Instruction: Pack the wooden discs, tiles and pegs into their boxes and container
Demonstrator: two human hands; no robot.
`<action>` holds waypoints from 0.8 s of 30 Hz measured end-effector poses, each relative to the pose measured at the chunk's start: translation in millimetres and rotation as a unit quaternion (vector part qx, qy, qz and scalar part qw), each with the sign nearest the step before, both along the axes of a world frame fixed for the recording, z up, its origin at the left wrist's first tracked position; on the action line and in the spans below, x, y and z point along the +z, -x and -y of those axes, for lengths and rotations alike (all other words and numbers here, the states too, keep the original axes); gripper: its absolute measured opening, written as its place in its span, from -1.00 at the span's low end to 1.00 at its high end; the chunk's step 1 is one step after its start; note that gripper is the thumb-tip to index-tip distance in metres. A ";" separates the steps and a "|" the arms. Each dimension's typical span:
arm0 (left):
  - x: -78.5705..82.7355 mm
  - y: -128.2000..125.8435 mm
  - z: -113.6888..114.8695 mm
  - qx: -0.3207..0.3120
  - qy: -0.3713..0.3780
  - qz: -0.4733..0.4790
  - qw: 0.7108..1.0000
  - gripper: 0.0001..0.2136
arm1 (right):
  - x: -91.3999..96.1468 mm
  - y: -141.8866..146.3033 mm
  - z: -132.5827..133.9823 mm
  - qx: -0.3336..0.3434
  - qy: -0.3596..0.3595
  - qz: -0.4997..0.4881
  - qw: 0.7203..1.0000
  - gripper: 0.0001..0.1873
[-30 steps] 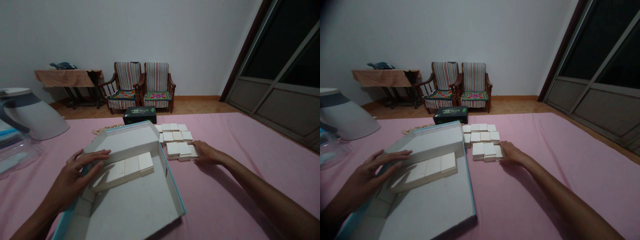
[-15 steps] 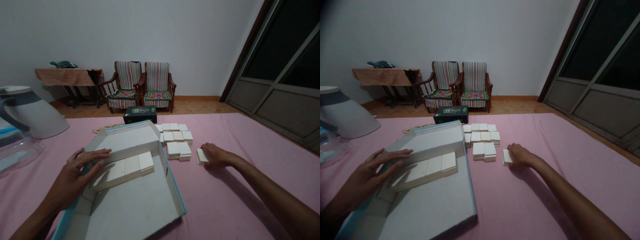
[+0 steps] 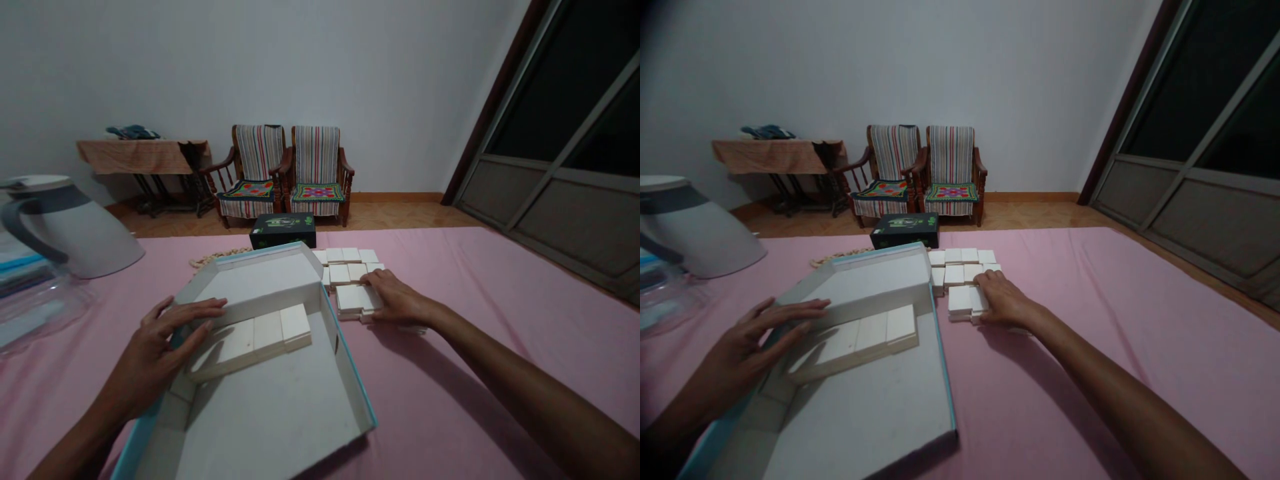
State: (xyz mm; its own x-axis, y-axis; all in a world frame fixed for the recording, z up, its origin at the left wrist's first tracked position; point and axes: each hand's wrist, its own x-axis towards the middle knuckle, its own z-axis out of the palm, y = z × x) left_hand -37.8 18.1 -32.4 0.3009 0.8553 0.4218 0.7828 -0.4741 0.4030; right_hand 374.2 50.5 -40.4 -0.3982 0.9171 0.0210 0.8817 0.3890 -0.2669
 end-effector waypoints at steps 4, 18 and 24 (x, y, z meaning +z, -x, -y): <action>-0.5 0.8 0.2 0.003 -0.001 -0.003 1.000 -0.72 | -1.9 4.1 0.8 -0.022 -0.006 0.053 0.998 -0.33; 1.4 -2.8 0.9 0.006 -0.001 0.018 1.000 -0.73 | -15.3 14.8 -2.3 -0.034 0.048 0.040 0.997 -0.35; 1.4 -2.8 0.9 -0.001 0.000 0.021 1.000 -0.73 | -13.4 16.8 -2.2 -0.010 0.059 0.067 0.996 -0.40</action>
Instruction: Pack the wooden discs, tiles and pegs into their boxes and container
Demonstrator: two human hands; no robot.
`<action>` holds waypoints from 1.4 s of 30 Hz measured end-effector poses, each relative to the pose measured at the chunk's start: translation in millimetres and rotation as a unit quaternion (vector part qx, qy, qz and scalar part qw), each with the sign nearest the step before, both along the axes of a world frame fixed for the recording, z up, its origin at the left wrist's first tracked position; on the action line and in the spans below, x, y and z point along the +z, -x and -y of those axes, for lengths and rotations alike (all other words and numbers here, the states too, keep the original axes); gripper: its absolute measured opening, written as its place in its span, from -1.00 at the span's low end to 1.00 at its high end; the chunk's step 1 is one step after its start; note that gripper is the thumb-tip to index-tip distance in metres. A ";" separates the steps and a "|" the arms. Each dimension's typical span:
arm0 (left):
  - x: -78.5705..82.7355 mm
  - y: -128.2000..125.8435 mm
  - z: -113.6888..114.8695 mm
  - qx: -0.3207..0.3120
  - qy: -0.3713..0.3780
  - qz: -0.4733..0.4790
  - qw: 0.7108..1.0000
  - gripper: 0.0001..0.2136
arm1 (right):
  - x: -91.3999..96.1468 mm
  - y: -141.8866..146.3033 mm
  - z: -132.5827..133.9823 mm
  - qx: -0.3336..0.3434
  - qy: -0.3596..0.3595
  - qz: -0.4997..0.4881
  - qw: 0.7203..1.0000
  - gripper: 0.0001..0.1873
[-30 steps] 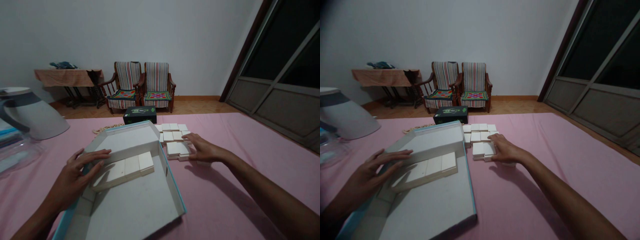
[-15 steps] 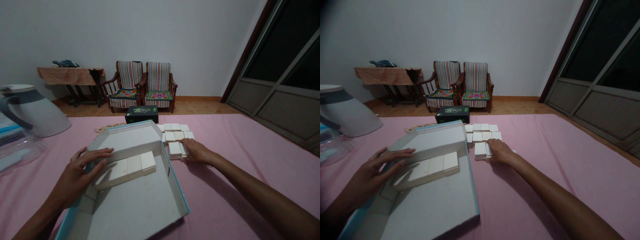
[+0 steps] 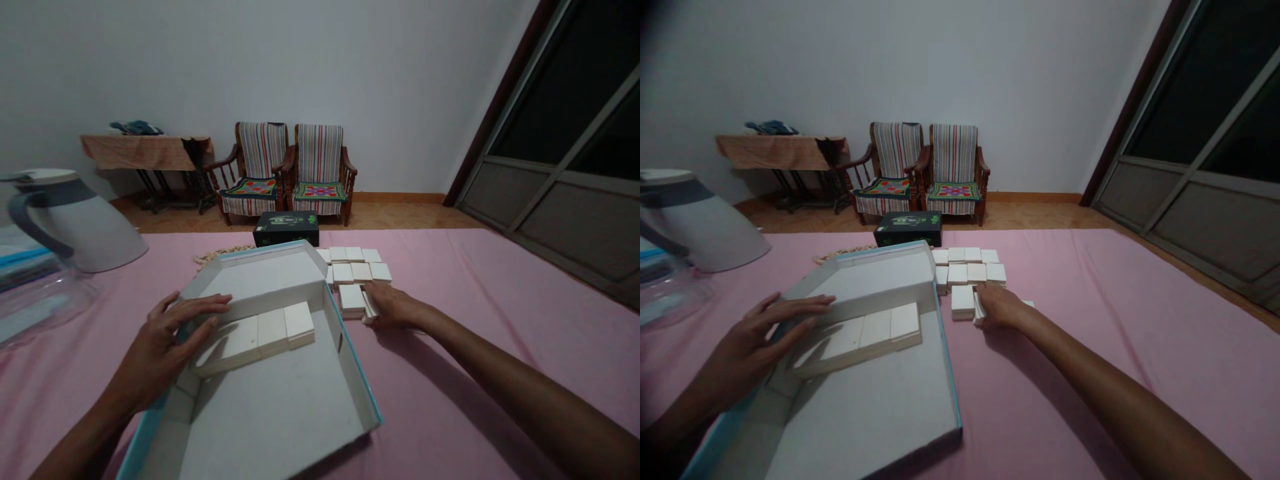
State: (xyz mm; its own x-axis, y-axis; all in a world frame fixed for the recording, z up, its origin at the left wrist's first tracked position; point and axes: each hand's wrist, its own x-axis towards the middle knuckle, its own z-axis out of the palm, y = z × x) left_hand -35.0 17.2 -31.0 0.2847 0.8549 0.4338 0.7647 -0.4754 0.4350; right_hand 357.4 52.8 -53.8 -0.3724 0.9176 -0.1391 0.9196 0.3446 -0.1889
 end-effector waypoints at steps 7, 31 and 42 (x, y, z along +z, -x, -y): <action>1.3 -4.1 3.3 0.002 -0.007 0.028 1.000 -0.76 | 8.9 -7.5 7.2 -0.008 -0.003 -0.056 0.998 -0.48; -12.6 -18.3 31.0 0.057 -0.039 0.372 0.926 -0.64 | 39.1 238.6 81.4 0.287 -0.044 -0.010 0.957 -0.41; -12.9 -20.2 29.9 0.019 -0.028 0.399 0.916 -0.64 | 41.5 226.8 85.2 0.271 0.004 -0.001 0.962 -0.31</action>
